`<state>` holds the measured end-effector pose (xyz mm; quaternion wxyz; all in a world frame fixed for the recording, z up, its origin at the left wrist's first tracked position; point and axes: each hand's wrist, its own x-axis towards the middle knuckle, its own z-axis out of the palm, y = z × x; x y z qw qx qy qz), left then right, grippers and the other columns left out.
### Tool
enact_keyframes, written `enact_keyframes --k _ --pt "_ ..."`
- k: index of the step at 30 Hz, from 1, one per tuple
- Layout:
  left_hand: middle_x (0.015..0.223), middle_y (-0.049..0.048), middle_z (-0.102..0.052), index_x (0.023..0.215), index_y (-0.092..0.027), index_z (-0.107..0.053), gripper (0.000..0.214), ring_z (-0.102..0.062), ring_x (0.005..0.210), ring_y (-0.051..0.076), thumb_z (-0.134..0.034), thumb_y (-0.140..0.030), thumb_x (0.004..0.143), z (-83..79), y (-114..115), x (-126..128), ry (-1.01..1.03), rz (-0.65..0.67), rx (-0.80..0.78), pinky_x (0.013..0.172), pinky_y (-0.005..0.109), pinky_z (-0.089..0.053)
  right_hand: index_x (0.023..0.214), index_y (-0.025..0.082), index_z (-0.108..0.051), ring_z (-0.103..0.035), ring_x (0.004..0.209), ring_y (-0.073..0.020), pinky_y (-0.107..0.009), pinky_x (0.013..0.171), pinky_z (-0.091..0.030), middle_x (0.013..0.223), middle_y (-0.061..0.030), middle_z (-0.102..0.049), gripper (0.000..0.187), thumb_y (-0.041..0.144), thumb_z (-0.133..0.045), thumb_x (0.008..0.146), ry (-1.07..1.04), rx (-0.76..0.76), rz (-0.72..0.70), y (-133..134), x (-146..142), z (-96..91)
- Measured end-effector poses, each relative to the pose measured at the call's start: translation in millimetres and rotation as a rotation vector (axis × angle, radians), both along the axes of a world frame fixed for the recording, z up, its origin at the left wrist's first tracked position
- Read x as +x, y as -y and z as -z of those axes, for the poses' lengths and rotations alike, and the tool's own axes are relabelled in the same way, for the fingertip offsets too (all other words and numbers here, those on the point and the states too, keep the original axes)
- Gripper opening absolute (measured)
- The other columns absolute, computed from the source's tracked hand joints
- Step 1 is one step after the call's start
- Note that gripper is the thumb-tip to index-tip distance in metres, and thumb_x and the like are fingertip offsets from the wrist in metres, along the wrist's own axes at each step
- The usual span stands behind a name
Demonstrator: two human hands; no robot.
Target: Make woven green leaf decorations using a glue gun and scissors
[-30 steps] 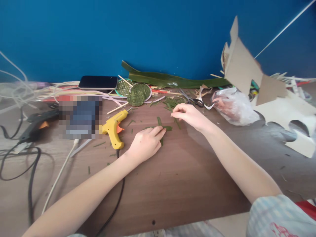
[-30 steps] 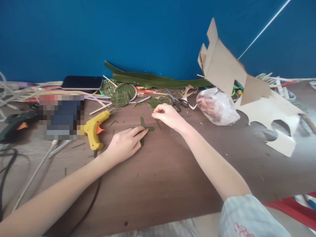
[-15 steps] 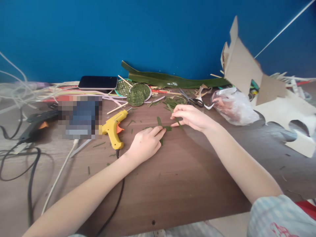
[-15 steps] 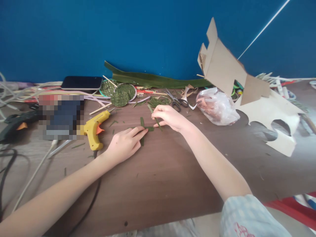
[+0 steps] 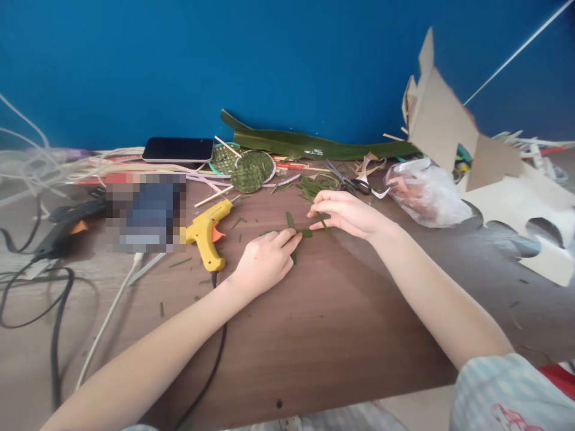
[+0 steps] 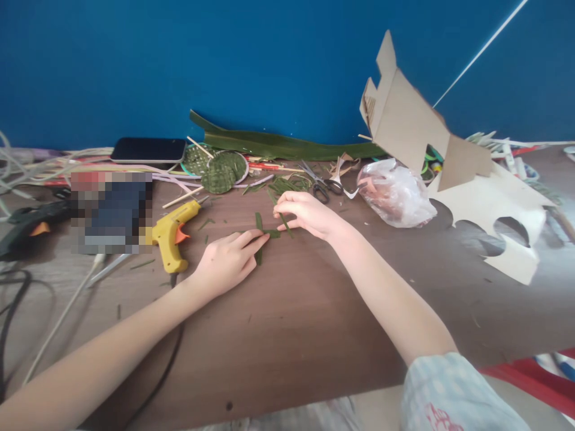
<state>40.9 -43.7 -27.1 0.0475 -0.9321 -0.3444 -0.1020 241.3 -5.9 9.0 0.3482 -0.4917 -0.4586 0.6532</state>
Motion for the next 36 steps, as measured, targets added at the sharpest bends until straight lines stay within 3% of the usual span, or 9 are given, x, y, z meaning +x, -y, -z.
enact_keyframes --k 7,18,27,36 --pt "0.110 0.0068 -0.061 0.118 -0.016 -0.056 0.038 -0.058 0.082 0.018 -0.043 -0.015 0.082 0.2 0 0 0.014 -0.003 -0.031 0.071 0.031 -0.050 0.066 0.015 -0.053 -0.057 0.074 -0.0117 -0.034 0.075 -0.052 0.071 -0.0008 -0.056 0.011 0.014 -0.058 0.075 -0.019 -0.013 -0.009 -2 -3 7.0" --pt "0.111 0.0064 -0.061 0.120 -0.016 -0.054 0.039 -0.058 0.082 0.018 -0.042 -0.017 0.083 0.0 0 0 -0.018 -0.007 -0.023 0.072 0.031 -0.049 0.070 0.013 -0.055 -0.065 0.065 -0.0101 -0.024 0.065 -0.056 0.069 -0.0028 -0.062 0.011 0.004 -0.056 0.077 0.222 -0.041 0.023 5 -18 11.1" --pt "0.115 0.0077 -0.060 0.120 -0.016 -0.054 0.039 -0.059 0.088 0.018 -0.042 -0.016 0.083 2.6 0 -1 0.016 -0.002 -0.030 0.074 0.032 -0.050 0.070 0.014 -0.056 -0.065 0.054 -0.0128 -0.025 0.052 -0.056 0.070 -0.0027 -0.061 0.010 0.007 -0.064 0.072 0.346 0.015 -0.008 4 -13 13.6" --pt "0.113 0.0052 -0.062 0.118 -0.016 -0.055 0.037 -0.058 0.083 0.017 -0.042 -0.017 0.083 1.6 0 0 -0.007 -0.002 -0.002 0.071 0.030 -0.049 0.072 0.015 -0.055 -0.058 0.043 -0.0117 -0.022 0.042 -0.048 0.048 0.0013 -0.058 0.010 0.008 -0.062 0.070 0.503 0.088 -0.085 4 -12 12.8"
